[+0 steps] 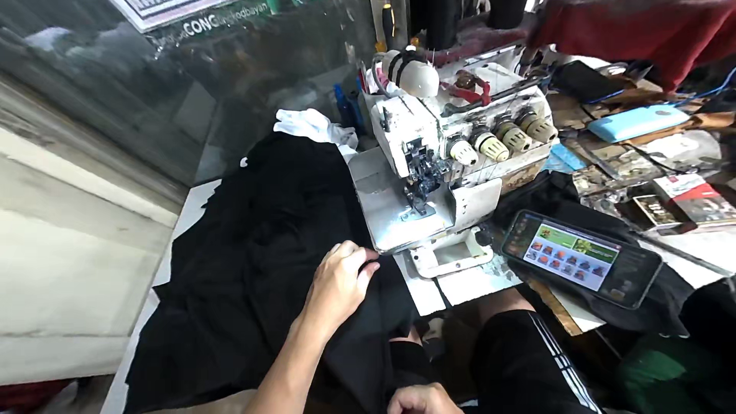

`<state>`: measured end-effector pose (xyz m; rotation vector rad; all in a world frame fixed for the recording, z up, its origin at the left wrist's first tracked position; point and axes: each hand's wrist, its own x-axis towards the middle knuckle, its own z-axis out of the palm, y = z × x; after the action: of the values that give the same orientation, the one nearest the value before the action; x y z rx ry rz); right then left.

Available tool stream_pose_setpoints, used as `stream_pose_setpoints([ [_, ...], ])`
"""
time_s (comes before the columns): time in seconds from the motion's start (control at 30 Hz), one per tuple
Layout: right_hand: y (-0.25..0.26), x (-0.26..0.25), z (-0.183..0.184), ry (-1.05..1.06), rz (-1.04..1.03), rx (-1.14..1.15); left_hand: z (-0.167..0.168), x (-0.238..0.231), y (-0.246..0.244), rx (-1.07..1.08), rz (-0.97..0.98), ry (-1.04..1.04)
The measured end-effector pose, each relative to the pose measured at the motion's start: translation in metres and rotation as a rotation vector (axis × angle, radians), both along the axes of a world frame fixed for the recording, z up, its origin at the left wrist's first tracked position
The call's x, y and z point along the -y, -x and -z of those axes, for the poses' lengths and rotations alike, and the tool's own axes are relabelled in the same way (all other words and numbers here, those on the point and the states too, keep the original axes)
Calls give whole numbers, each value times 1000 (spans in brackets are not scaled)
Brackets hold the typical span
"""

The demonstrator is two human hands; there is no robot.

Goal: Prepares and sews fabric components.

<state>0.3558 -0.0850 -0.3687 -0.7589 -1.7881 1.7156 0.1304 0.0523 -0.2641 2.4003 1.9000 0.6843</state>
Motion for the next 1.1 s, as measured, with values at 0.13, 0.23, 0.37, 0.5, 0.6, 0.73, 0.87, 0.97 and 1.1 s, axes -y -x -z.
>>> stream_pose_setpoints([
  [0.13, -1, 2, 0, -65, 62, 46, 13, 5, 3, 34, 50, -109],
  [0.23, -3, 2, -4, -81, 84, 40, 11, 11, 3, 104, 51, -161],
  [0.37, -3, -4, -3, -91, 122, 67, -9, 17, 1, 155, 44, -160],
  [0.5, 2, -21, 14, -139, 177, 148, -43, 25, 4, 156, 59, -170],
  [0.6, 16, -34, 22, -192, 226, 133, -64, 33, 8, 166, 50, -165],
  [0.73, 41, -51, 28, -247, 320, -1, -78, 37, 9, 162, -1, -158],
  [0.87, 40, -42, 23, -309, 398, -111, -90, 40, 10, 163, 0, -172],
  [0.97, 39, -38, 15, -368, 497, -77, -95, 40, 9, 178, 7, -166],
  [1.1, 49, -40, 12, -336, 577, -117, -101, 42, 7, 197, 16, -162],
])
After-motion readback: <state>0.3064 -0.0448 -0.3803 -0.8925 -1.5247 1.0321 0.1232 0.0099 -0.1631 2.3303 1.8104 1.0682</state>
